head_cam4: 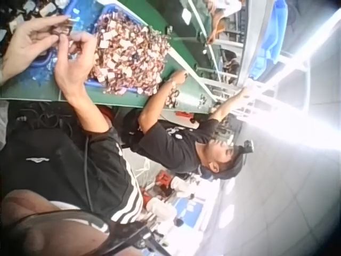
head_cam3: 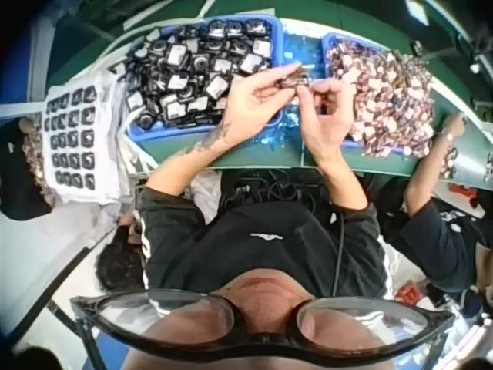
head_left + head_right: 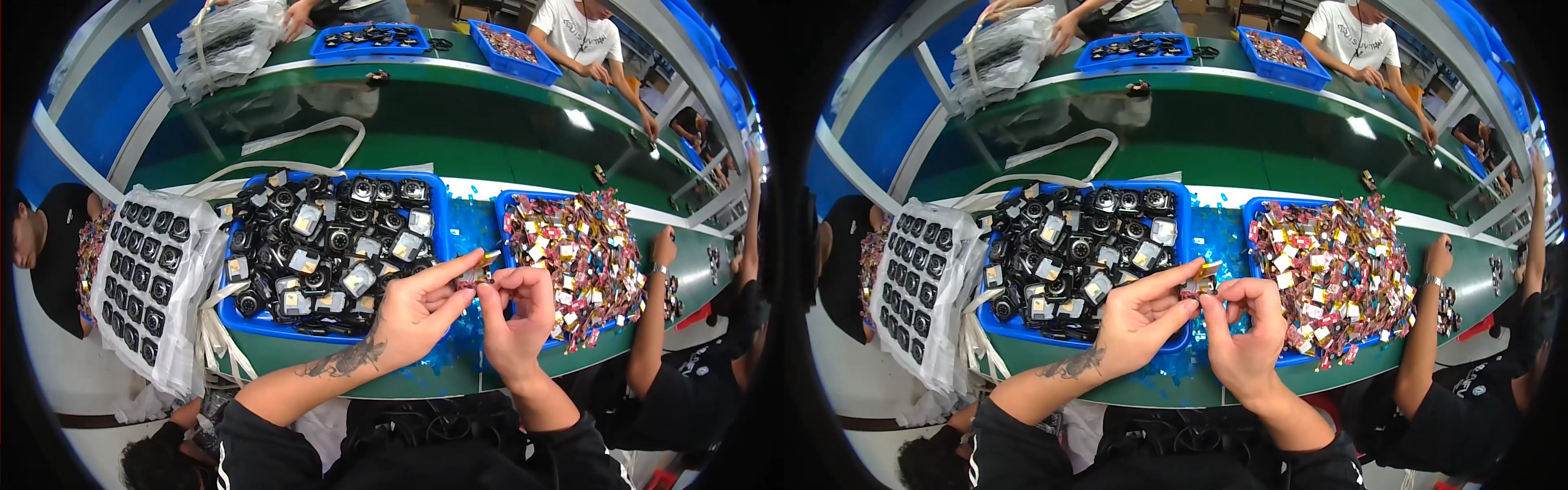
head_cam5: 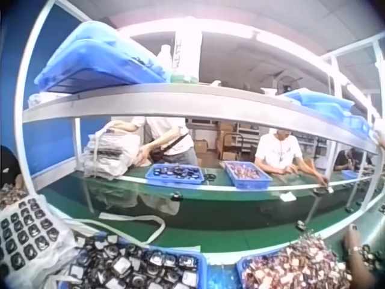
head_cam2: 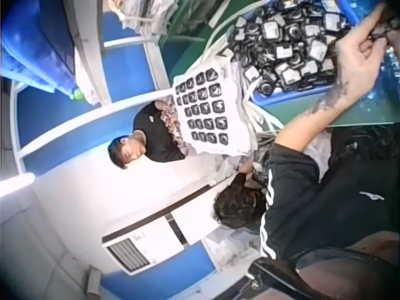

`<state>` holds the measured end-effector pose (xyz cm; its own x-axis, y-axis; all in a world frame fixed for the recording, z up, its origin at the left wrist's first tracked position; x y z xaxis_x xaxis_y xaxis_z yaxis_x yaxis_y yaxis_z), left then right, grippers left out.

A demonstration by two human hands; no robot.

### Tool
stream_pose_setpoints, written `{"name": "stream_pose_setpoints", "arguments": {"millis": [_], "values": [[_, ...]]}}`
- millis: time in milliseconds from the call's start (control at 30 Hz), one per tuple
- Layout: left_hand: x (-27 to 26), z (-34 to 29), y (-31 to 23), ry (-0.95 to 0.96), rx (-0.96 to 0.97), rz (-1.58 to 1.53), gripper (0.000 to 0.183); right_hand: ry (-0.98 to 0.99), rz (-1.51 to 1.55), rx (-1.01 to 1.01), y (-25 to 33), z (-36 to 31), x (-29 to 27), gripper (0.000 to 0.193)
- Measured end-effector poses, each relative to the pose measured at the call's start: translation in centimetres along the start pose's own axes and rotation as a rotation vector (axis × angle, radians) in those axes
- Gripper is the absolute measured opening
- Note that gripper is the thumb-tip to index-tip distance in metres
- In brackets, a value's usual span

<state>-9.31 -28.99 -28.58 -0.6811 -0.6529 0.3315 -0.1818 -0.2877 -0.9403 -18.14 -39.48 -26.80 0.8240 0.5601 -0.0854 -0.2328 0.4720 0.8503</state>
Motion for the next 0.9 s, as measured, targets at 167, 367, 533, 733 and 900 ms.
{"name": "stream_pose_setpoints", "arguments": {"millis": [167, 367, 533, 733, 900], "values": [[-1.8, 0.0, 0.2, -0.040, -0.087, 0.016, 0.060, 0.111, -0.095, -0.031, -0.6, -0.1, 1.3, 0.031], [0.8, -0.2, 1.4, 0.008, 0.055, -0.076, 0.057, 0.134, -0.157, 0.091, 0.0, 0.2, 0.0, 0.052], [-0.9, -1.2, -6.8, -0.171, 0.417, 0.493, 0.031, 0.405, -0.226, -0.022, 1.1, 5.9, 0.6, 0.054], [-1.7, -17.3, -23.0, -0.201, 1.251, 0.593, 0.024, 0.725, -0.557, 0.104, -8.0, 18.8, 11.1, 0.056], [1.5, -19.1, -26.6, -0.154, 1.112, 0.900, 0.024, 0.631, -0.587, 0.350, -17.2, 22.6, 12.2, 0.059]]}}
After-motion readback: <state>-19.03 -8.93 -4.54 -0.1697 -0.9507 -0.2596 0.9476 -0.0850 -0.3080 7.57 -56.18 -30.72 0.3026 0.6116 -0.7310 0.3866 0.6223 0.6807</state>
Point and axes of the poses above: each hand's wrist, its own z-axis towards the middle knuckle, its own x-axis out of the palm, y = z × x, the point moved 7 cm from there along z, towards the middle knuckle, and after that the axes turned 8 degrees about -y, right-handed, at the moved point
